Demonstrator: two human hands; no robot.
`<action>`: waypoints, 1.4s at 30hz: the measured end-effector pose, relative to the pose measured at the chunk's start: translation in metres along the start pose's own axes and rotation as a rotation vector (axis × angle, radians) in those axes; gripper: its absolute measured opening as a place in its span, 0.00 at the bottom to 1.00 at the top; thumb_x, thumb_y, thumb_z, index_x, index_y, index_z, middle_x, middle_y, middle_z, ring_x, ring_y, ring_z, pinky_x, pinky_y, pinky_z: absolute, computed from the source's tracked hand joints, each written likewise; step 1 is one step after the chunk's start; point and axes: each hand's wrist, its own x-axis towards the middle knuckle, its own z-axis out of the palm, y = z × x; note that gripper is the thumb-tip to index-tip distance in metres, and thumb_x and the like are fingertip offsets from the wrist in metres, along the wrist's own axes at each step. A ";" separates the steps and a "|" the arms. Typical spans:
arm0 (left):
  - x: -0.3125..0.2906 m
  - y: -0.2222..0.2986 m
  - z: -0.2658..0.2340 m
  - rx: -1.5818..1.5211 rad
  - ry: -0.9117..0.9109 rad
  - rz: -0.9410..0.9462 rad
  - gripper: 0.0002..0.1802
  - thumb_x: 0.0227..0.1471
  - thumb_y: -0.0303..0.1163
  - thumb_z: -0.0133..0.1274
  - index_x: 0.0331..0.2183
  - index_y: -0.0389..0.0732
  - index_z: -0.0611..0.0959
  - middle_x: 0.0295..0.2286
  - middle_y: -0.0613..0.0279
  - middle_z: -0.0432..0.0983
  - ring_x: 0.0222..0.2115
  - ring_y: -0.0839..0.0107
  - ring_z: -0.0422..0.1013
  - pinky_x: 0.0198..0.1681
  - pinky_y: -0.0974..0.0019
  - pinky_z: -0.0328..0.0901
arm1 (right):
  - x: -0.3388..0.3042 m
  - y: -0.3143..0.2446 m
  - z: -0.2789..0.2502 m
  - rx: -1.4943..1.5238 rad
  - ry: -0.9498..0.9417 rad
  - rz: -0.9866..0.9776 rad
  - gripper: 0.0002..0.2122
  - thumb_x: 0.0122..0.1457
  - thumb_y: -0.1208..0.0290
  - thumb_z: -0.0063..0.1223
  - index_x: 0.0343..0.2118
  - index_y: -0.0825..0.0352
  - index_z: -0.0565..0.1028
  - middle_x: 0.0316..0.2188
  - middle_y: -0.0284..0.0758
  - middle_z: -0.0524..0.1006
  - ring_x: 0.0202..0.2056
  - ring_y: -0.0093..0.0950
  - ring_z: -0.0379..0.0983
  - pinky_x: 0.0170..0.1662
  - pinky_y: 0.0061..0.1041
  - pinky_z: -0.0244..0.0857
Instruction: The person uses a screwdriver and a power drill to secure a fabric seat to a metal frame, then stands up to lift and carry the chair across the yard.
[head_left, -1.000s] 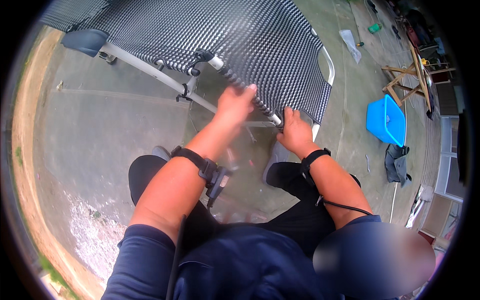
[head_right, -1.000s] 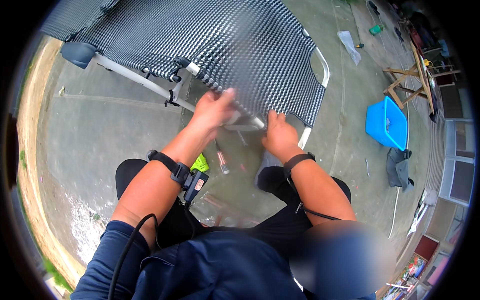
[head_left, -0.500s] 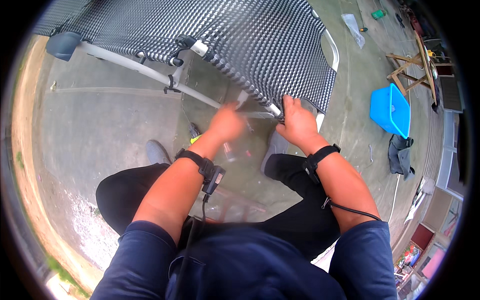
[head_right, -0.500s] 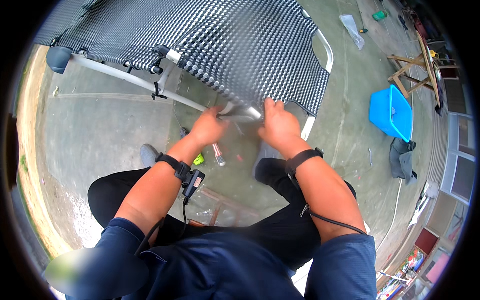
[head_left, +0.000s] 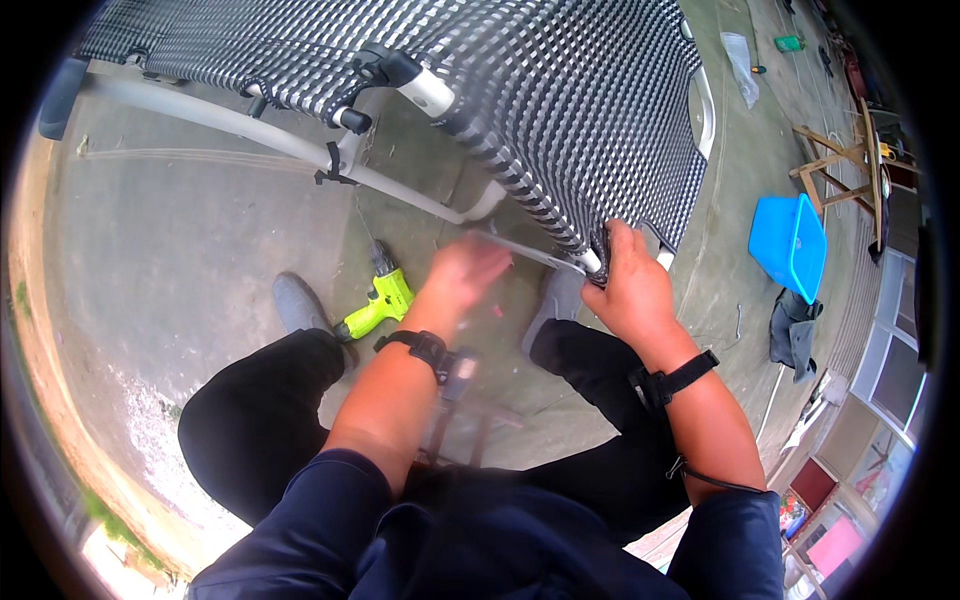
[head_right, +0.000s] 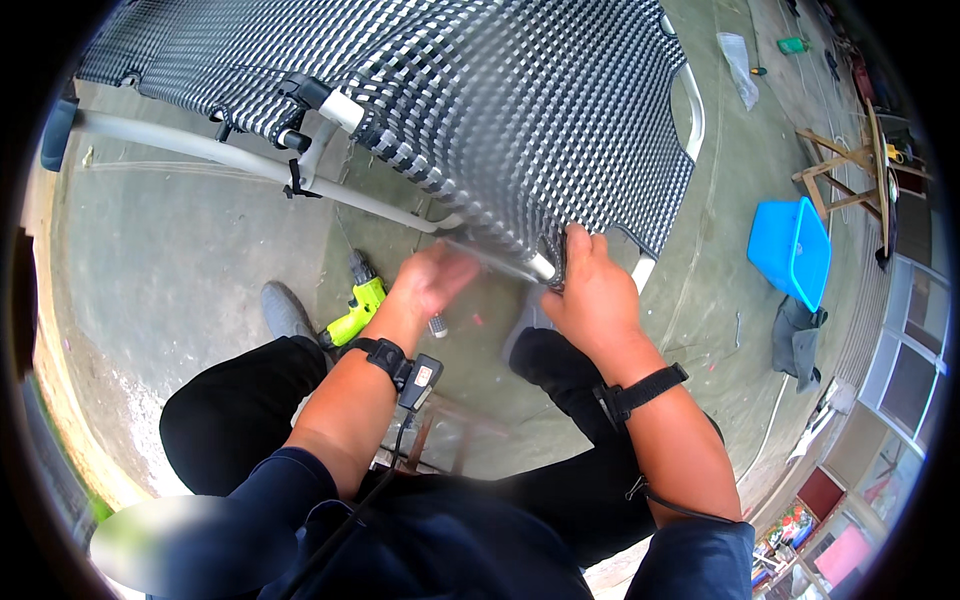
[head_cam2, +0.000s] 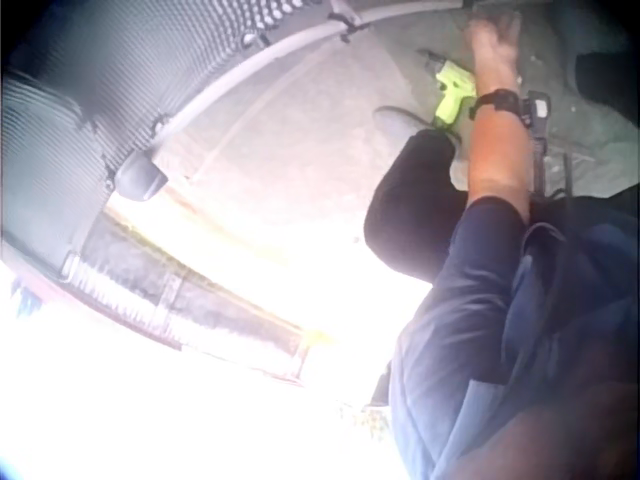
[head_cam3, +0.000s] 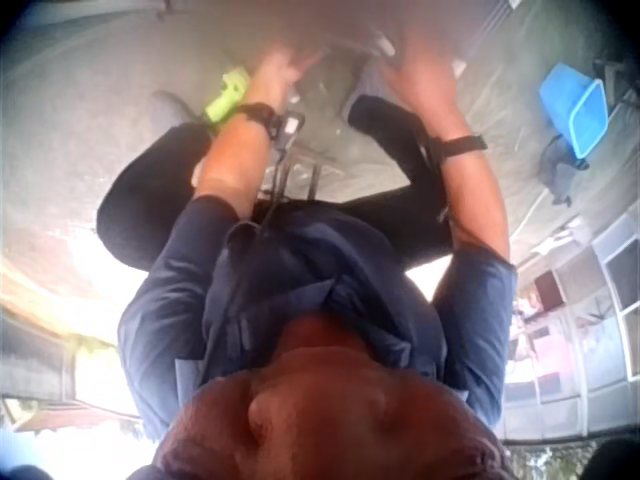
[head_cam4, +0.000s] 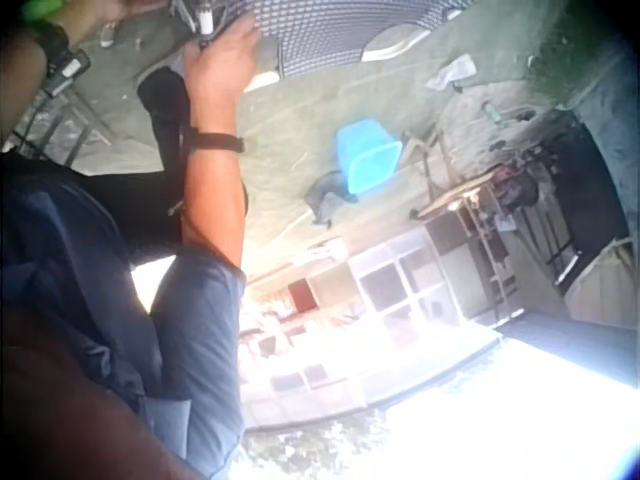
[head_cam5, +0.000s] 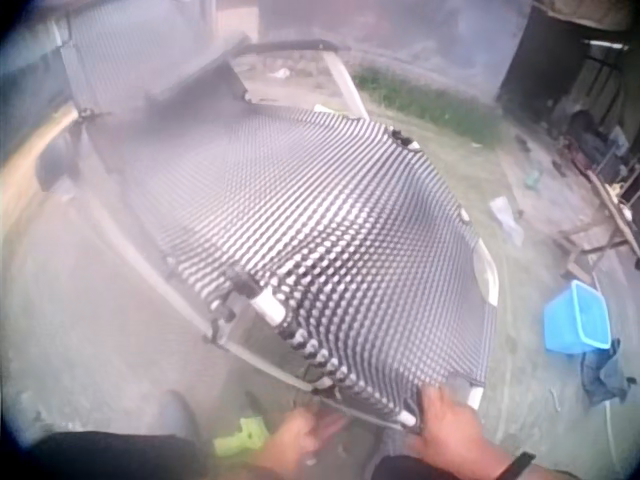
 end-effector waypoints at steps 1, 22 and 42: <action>0.006 0.001 -0.001 -0.048 -0.014 0.005 0.22 0.66 0.38 0.45 0.56 0.34 0.67 0.45 0.44 0.73 0.46 0.52 0.74 0.50 0.53 0.73 | 0.001 0.001 0.002 -0.007 0.025 -0.017 0.32 0.43 0.71 0.63 0.53 0.69 0.62 0.41 0.48 0.71 0.33 0.48 0.76 0.34 0.42 0.72; -0.026 0.037 0.013 -0.313 -0.158 0.219 0.11 0.61 0.39 0.55 0.35 0.41 0.77 0.32 0.62 0.74 0.37 0.65 0.74 0.47 0.59 0.71 | 0.005 0.008 0.011 -0.001 0.023 -0.004 0.34 0.43 0.70 0.62 0.55 0.66 0.59 0.41 0.49 0.71 0.31 0.49 0.76 0.32 0.44 0.72; -0.124 0.085 0.048 0.029 -0.555 0.664 0.16 0.59 0.32 0.57 0.48 0.41 0.78 0.41 0.60 0.78 0.46 0.63 0.73 0.53 0.54 0.68 | 0.003 0.012 0.014 0.011 -0.008 0.026 0.32 0.44 0.70 0.61 0.54 0.65 0.60 0.41 0.50 0.71 0.34 0.51 0.76 0.36 0.46 0.71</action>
